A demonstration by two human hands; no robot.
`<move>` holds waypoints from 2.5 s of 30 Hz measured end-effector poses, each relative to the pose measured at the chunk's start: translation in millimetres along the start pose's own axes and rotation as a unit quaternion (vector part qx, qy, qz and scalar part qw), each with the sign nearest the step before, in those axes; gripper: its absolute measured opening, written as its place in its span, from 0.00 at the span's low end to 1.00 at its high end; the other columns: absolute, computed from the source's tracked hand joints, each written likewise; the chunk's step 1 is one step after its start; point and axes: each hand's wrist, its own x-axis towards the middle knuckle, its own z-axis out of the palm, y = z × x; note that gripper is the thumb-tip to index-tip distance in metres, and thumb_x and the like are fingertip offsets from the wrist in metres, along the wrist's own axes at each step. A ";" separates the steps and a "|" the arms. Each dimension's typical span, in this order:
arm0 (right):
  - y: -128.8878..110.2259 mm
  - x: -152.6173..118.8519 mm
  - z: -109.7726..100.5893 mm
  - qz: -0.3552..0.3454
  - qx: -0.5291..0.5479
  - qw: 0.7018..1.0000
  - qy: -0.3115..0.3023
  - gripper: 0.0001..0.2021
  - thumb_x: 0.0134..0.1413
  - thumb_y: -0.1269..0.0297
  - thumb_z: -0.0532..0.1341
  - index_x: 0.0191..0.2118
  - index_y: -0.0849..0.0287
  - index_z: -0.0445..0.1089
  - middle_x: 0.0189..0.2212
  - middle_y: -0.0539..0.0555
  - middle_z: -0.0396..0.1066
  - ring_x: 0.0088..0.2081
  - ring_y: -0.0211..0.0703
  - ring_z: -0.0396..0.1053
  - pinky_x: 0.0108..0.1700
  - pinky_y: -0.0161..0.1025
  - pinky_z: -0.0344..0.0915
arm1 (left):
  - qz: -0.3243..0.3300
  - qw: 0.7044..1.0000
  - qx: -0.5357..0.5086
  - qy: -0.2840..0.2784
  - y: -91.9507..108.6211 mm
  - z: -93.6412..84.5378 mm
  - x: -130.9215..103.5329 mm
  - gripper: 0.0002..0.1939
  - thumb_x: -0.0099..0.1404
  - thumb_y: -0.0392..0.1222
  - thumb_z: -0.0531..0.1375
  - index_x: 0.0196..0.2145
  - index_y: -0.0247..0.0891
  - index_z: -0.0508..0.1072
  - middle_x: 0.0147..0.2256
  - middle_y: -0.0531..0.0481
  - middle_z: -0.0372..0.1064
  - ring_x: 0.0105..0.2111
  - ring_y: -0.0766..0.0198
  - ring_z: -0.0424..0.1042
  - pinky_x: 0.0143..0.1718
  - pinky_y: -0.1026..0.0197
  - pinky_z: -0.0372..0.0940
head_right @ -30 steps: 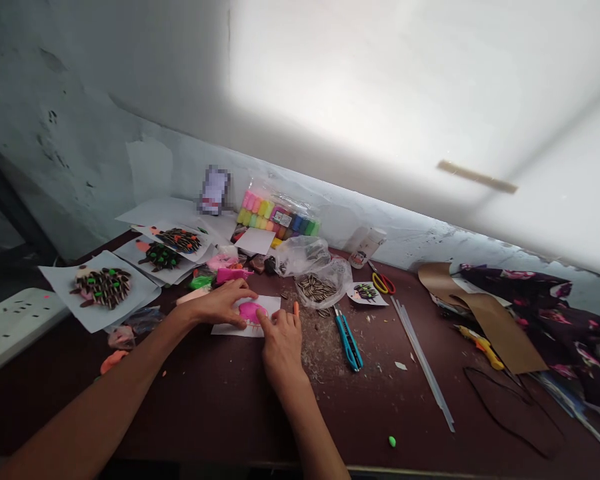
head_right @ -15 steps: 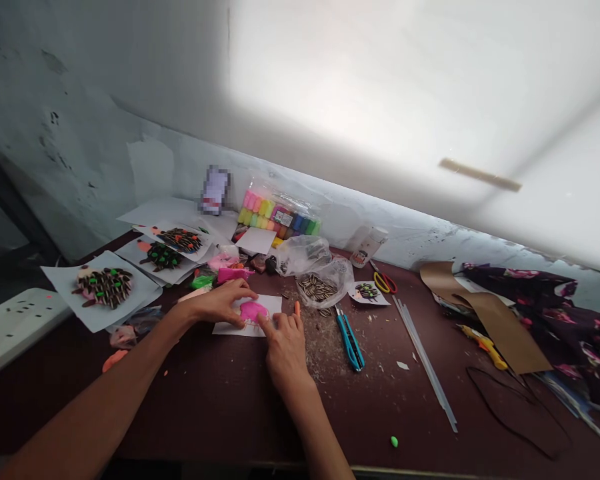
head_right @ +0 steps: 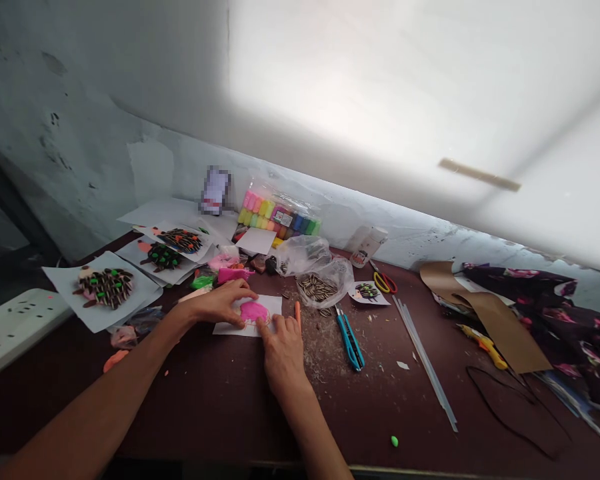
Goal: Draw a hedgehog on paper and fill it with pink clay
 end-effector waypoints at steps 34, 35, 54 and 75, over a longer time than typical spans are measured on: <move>-6.8 14.8 -4.5 -0.001 0.048 0.999 0.009 0.23 0.61 0.74 0.55 0.56 0.41 0.72 0.65 0.56 0.59 0.62 0.52 0.58 0.65 0.57 0.44 | 0.030 0.999 -0.025 -0.037 -8.3 -8.4 -1.4 0.31 0.50 0.44 0.65 0.54 0.45 0.71 0.55 0.49 0.62 0.57 0.53 0.61 0.60 0.55 0.55; -7.4 15.1 -5.0 0.000 0.051 0.999 0.015 0.25 0.61 0.75 0.54 0.57 0.41 0.71 0.65 0.56 0.59 0.61 0.52 0.58 0.64 0.56 0.44 | 0.030 0.999 -0.024 -0.035 -8.1 -8.3 -1.2 0.31 0.50 0.44 0.65 0.54 0.44 0.71 0.54 0.49 0.63 0.57 0.53 0.61 0.60 0.55 0.56; -14.3 26.7 -4.4 -0.006 0.046 0.999 -0.003 0.24 0.62 0.74 0.55 0.60 0.45 0.69 0.66 0.60 0.55 0.64 0.54 0.54 0.61 0.50 0.51 | 0.008 0.998 -0.033 -0.048 -1.3 -13.9 -6.1 0.33 0.49 0.40 0.63 0.55 0.41 0.69 0.55 0.47 0.62 0.56 0.54 0.62 0.58 0.57 0.58; -22.8 20.0 -4.6 -0.026 0.064 0.997 -0.021 0.23 0.63 0.73 0.55 0.61 0.52 0.67 0.68 0.63 0.52 0.67 0.57 0.50 0.63 0.53 0.50 | 0.015 0.998 -0.054 -0.038 -7.0 -12.5 -3.3 0.33 0.47 0.36 0.64 0.53 0.38 0.71 0.54 0.47 0.64 0.53 0.54 0.65 0.55 0.59 0.60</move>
